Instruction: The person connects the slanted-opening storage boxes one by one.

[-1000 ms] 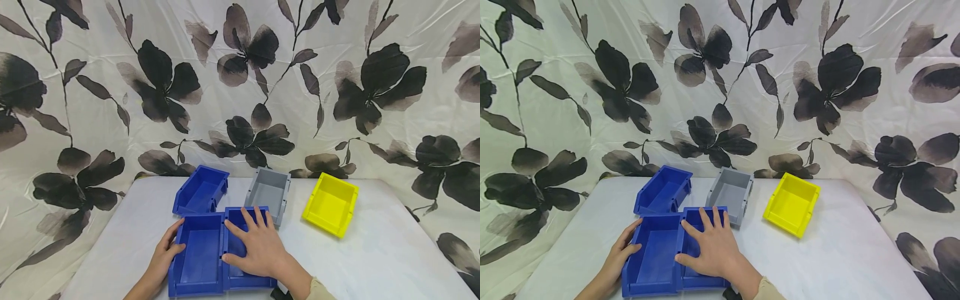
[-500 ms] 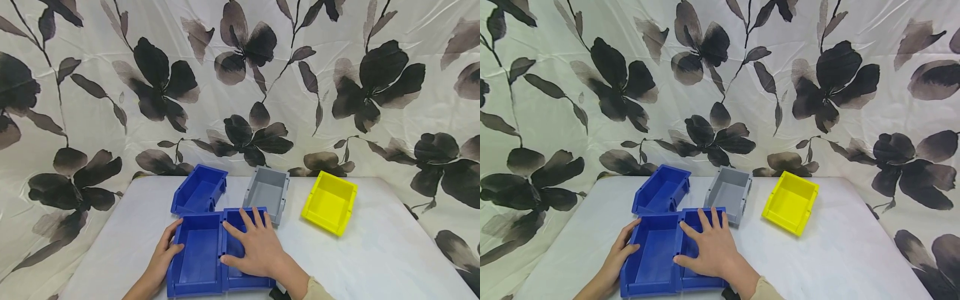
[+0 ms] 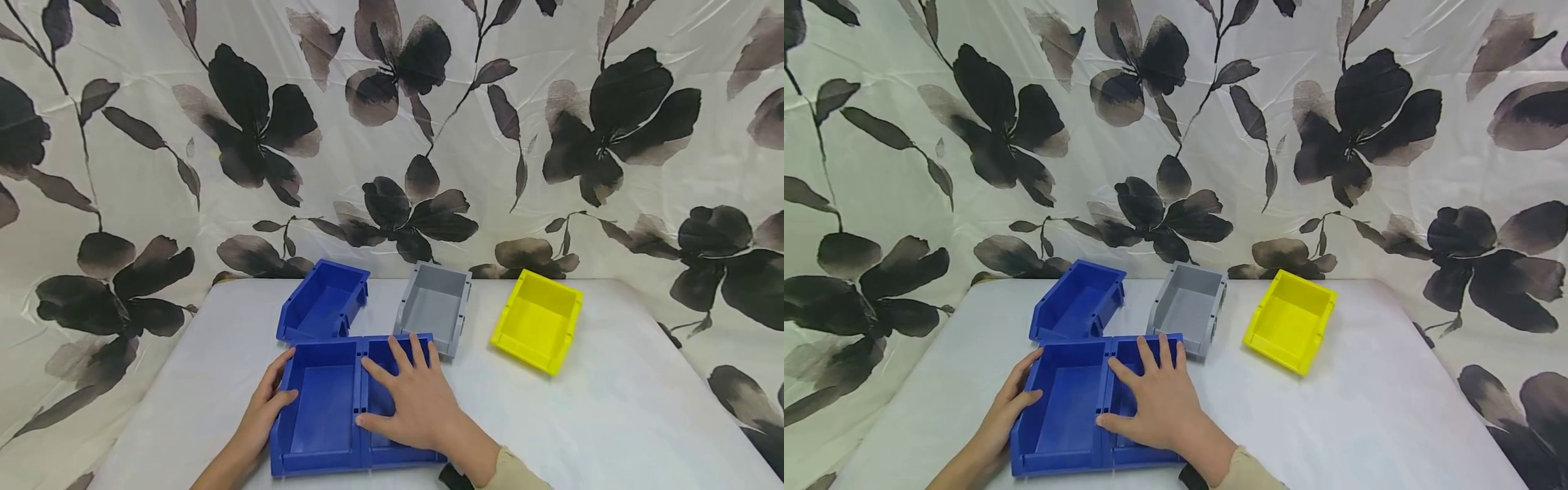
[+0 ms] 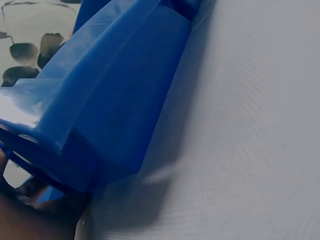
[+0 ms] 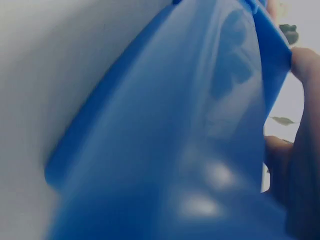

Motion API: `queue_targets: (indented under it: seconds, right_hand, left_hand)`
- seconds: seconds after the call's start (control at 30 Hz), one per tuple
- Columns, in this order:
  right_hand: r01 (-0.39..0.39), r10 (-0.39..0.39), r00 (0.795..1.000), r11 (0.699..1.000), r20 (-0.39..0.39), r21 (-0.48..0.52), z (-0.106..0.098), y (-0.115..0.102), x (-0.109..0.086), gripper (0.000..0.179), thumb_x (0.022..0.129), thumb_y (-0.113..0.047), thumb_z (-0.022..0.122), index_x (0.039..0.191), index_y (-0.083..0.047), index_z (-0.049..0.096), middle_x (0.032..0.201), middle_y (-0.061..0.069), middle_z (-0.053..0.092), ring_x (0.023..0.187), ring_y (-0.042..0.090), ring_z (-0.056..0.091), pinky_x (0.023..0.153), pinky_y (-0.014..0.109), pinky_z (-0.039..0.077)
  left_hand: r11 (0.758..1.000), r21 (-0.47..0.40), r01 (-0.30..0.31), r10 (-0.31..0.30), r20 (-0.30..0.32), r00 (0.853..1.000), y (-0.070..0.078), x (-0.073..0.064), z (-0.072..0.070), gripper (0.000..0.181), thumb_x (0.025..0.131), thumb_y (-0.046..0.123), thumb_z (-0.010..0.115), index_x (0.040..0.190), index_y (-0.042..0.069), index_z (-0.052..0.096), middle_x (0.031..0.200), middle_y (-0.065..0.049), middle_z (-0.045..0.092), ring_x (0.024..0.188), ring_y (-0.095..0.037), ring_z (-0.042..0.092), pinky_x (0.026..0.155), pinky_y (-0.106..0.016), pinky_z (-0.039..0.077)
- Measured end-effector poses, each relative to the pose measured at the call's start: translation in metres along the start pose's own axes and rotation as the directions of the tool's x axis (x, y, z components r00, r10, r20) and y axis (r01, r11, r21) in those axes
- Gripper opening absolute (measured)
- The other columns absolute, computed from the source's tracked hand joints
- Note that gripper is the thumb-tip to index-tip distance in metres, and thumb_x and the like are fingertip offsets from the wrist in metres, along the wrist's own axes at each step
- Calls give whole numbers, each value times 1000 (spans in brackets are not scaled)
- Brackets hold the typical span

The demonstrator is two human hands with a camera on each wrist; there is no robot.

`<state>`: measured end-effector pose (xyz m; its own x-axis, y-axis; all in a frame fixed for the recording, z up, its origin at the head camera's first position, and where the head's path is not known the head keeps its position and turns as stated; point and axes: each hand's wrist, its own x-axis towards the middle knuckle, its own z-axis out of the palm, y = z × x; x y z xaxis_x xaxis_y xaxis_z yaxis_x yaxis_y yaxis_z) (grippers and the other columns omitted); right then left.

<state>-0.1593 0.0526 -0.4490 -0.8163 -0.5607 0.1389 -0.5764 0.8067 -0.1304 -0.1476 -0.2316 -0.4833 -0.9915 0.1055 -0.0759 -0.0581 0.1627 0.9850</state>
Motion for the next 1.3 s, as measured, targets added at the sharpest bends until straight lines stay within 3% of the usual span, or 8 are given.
queue_targets:
  seconds: [0.23,0.37,0.47,0.57,0.63,0.77,0.93,1.3]
  right_hand:
    - [13,-12,1000,998,-8,69,-5,4,0,77,86,-80,31,152,-40,28,154,12,31,141,46,18,107,68,13]
    - [13,-2,997,991,-80,131,-13,14,-4,66,94,-67,39,149,-32,39,150,13,38,138,41,30,107,62,25]
    - [9,17,982,991,-188,137,-21,26,-6,54,96,-55,50,141,-25,53,141,11,50,129,34,45,102,54,38]
    - [-5,48,951,990,-304,141,-29,40,-6,41,94,-43,61,128,-21,65,125,5,63,114,24,59,91,43,49]
    - [-19,83,927,984,-367,175,-34,51,-6,32,92,-36,65,119,-19,71,112,1,69,100,19,65,80,37,54]
    - [-60,169,890,964,-424,258,-47,72,-8,16,90,-26,69,102,-17,76,88,-5,72,76,12,66,62,27,52]
    - [-130,257,879,939,-402,317,-65,97,-16,9,90,-21,69,93,-16,76,73,-11,67,66,8,60,59,27,48]
    - [-325,506,813,805,-288,496,-81,149,-42,23,95,-26,62,100,-7,74,77,0,68,72,17,61,64,32,50]
  left_hand:
    - [1000,-16,-4,4,-8,1000,6,-3,-1,64,98,11,52,155,21,24,161,-12,3,146,-35,-2,111,-61,5]
    - [999,-14,-31,30,-21,999,9,-6,1,63,97,9,52,154,16,26,160,-11,9,146,-35,3,112,-59,7]
    - [999,5,-47,47,-26,999,9,-6,2,63,97,8,51,154,16,27,160,-10,14,145,-34,7,114,-38,18]
    - [998,11,-57,57,-36,998,9,-6,1,63,96,7,52,154,16,28,159,-10,17,145,-32,12,103,-15,27]
    - [999,12,-51,52,-42,998,8,-7,1,63,96,6,52,153,17,29,159,-9,18,144,-32,14,96,-9,28]
    - [999,21,-29,30,-52,998,8,-7,0,62,96,8,53,153,19,30,159,-8,19,145,-31,13,109,-28,24]
    - [999,15,-35,36,-67,997,7,-7,-1,61,96,7,53,152,17,32,158,-10,20,145,-33,12,112,-56,11]
    - [999,23,-38,40,-75,996,4,-6,-1,61,95,6,53,152,19,33,158,-9,22,144,-31,16,113,-51,14]
